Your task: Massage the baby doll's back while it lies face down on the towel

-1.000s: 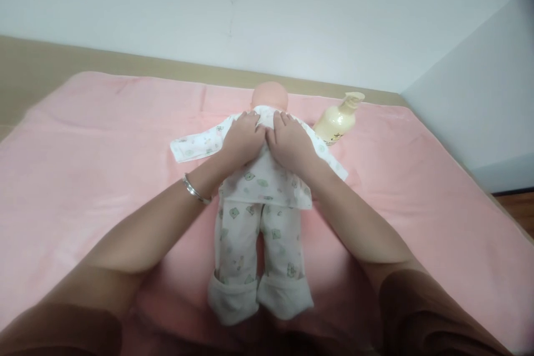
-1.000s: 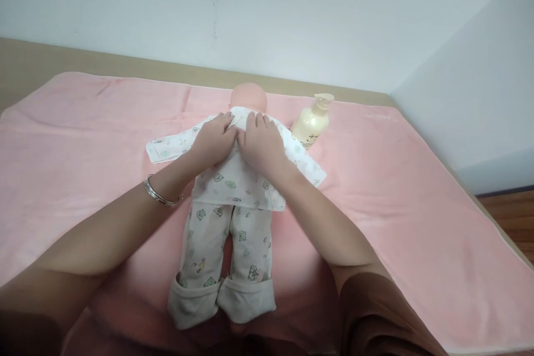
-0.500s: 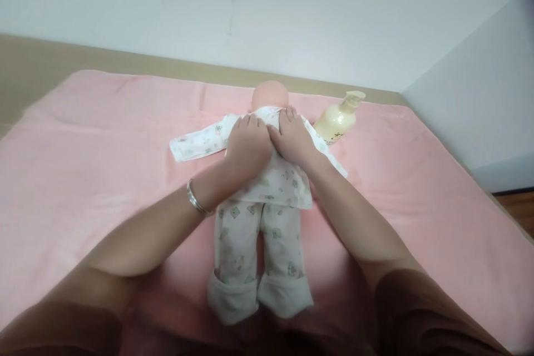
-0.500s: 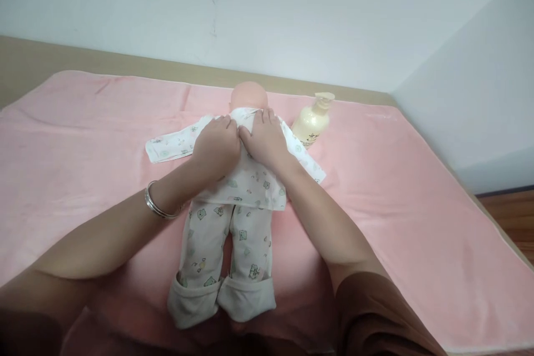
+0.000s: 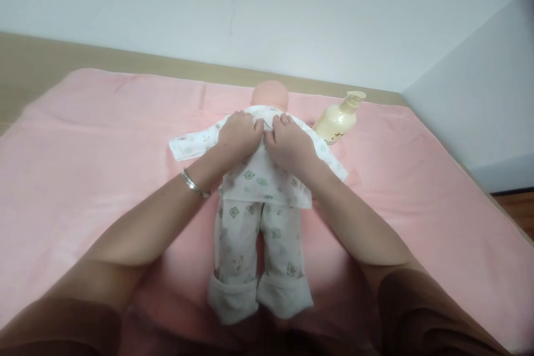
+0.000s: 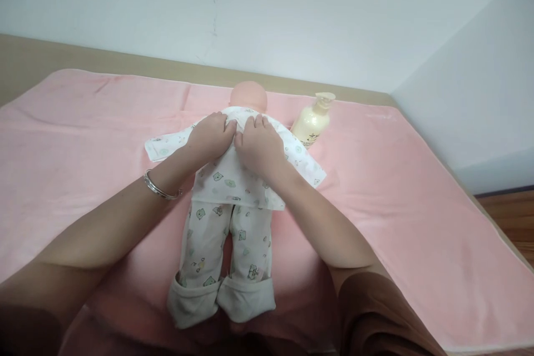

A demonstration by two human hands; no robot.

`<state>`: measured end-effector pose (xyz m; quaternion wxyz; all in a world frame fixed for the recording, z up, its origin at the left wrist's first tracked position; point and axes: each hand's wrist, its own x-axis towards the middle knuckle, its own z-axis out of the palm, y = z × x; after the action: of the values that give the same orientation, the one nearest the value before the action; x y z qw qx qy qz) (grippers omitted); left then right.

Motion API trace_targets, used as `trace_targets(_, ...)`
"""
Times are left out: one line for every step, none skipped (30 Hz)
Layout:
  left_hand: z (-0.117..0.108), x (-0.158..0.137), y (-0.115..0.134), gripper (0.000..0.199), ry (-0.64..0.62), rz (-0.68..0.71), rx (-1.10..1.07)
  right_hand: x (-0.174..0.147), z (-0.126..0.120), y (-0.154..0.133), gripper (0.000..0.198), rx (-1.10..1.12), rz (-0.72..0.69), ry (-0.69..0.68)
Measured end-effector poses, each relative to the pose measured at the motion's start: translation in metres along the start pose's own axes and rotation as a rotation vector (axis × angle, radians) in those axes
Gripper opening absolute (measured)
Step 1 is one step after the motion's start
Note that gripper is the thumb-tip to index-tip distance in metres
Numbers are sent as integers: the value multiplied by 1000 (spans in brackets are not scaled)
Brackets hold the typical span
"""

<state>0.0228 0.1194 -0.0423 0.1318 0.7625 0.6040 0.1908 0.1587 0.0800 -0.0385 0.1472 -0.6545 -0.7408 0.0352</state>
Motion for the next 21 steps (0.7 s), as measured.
trace_targets(-2, -3, 3, 31, 0, -4, 30, 5, -3, 3, 51, 37, 6, -28)
trace_targets(-4, -6, 6, 29, -4, -8, 52, 10, -5, 7, 52, 65, 8, -48)
trace_targets(-7, -9, 9, 27, -11, -8, 65, 14, -6, 9, 54, 81, 7, -58)
trace_targets(-9, -12, 11, 26, -22, -3, 70, 17, -7, 11, 55, 85, 5, -63)
trace_targets(-10, -14, 13, 26, -29, 5, 67, 20, -7, 13, 56, 81, 2, -62)
trace_targets(-11, -15, 14, 26, -33, 15, 58, 21, -7, 14, 57, 72, 0, -61)
trace_targets(-10, -16, 14, 25, -29, 37, 40, 21, -6, 14, 58, 57, -2, -62)
trace_targets(-8, -15, 14, 23, -16, 69, 15, 20, -5, 14, 60, 39, -5, -67)
trace_targets(-5, -13, 12, 21, -2, 106, -11, 18, -4, 13, 61, 15, -12, -68)
trace_targets(-1, -10, 10, 19, 9, 144, -40, 14, -2, 12, 62, -13, -26, -65)
trace_targets(2, -7, 7, 19, 18, 176, -67, 9, 0, 10, 62, -43, -48, -52)
trace_targets(6, -3, 5, 20, 26, 197, -93, 3, 1, 7, 61, -74, -78, -33)
trace_targets(10, 0, 3, 20, 32, 204, -114, -3, 3, 3, 60, -105, -111, -9)
trace_targets(13, 4, 1, 19, 40, 198, -130, -10, 3, 0, 59, -135, -143, 16)
trace_targets(15, 6, 0, 17, 54, 186, -144, -15, 3, -4, 58, -160, -169, 35)
trace_targets(17, 7, -1, 15, 69, 174, -154, -19, 2, -7, 57, -178, -187, 43)
trace_targets(18, 8, -1, 13, 83, 165, -161, -21, 0, -9, 56, -183, -194, 42)
trace_targets(19, 8, -1, 12, 96, 160, -169, -20, -3, -10, 53, -170, -190, 28)
trace_targets(19, 7, -1, 11, 107, 157, -175, -18, -6, -9, 51, -136, -173, 6)
trace_targets(19, 6, -1, 11, 114, 155, -181, -13, -9, -8, 50, -88, -149, -23)
trace_targets(19, 5, 0, 10, 118, 152, -186, -7, -11, -5, 49, -36, -119, -54)
